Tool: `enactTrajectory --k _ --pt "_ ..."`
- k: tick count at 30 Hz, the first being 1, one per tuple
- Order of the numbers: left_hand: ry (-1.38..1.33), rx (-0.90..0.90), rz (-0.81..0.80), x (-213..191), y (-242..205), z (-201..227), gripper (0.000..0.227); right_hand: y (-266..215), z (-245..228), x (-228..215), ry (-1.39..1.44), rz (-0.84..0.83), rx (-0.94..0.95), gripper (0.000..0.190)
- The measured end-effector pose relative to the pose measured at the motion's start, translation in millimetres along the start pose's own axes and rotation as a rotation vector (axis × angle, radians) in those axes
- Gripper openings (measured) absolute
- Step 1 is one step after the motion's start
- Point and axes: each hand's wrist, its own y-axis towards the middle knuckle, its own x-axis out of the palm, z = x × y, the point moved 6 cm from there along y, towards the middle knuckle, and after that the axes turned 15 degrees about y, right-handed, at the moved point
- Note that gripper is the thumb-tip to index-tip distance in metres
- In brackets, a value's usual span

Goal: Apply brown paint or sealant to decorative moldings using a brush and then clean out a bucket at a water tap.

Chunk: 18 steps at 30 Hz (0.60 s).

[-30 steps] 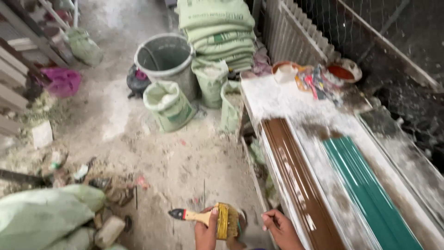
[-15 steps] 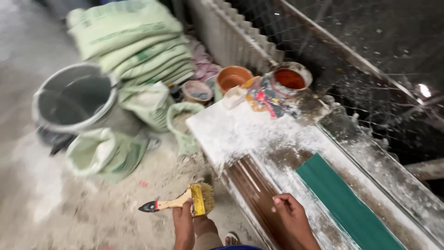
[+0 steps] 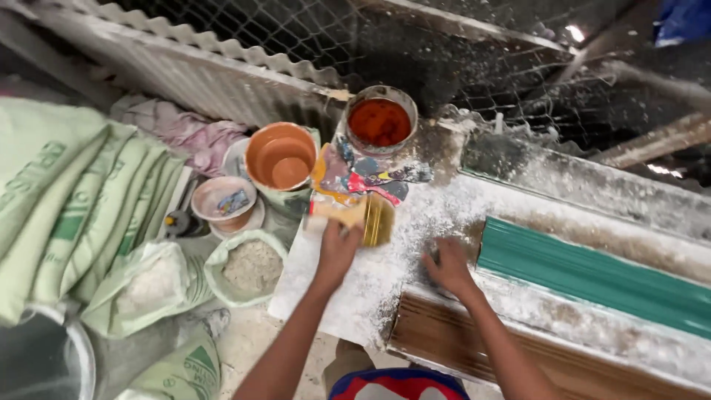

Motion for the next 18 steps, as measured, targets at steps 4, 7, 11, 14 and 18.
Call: enactTrajectory --k 4,7,11,14,18 --pt "-0.109 -0.056 -0.113 35 109 20 0.037 30 -4 36 -0.062 0.05 0.25 0.089" --pt "-0.137 -0.033 -0.153 67 186 15 0.03 29 -13 45 -0.104 0.042 0.399 0.107" --pt "-0.168 -0.081 -0.102 105 284 -26 0.017 25 -8 53 -0.15 0.028 0.447 0.115" --pt "-0.159 -0.188 -0.128 125 321 -35 0.018 31 -8 50 -0.172 0.037 0.455 0.115" --pt "-0.138 -0.371 -0.072 141 338 -71 0.027 27 -9 50 -0.145 0.051 0.465 0.115"
